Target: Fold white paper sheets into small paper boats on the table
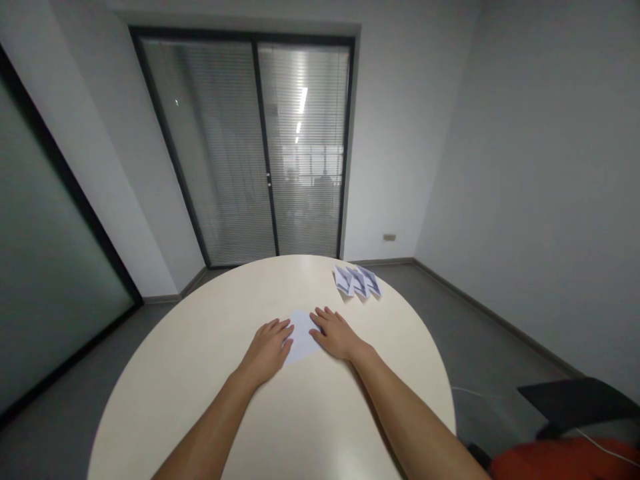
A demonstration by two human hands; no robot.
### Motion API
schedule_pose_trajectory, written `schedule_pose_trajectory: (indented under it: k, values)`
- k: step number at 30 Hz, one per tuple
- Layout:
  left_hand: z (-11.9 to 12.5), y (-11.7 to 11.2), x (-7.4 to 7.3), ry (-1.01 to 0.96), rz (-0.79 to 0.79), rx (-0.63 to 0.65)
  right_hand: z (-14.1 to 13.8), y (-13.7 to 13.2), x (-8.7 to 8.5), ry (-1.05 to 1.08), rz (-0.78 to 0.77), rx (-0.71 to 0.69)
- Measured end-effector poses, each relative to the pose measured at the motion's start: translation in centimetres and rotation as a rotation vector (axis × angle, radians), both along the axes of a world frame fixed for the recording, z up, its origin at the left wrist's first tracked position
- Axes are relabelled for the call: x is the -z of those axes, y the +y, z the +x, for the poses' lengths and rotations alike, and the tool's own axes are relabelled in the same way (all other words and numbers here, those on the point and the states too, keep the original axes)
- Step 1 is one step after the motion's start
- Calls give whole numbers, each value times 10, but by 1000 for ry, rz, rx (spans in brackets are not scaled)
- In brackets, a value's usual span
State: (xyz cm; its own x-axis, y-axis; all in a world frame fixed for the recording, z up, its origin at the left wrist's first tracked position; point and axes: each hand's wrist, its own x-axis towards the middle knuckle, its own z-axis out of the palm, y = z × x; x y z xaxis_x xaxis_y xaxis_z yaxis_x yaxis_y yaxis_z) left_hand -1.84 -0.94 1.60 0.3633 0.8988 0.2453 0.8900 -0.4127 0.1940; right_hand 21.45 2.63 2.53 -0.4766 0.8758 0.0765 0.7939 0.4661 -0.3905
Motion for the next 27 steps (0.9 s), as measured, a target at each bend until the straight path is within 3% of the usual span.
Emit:
schedule_pose_trajectory:
  k: [6, 12, 21, 27]
  values:
    - [-9, 3, 3, 34, 13, -147, 6, 6, 3, 1, 92, 43]
    - [-18, 7, 7, 55, 20, -214, 12, 10, 4, -19, 148, 88]
    - [-31, 6, 2, -135, -51, -205, 19, 16, 0, 27, 73, 307]
    - [-37, 9, 4, -157, -56, -207, 24, 19, 0, 84, 48, 342]
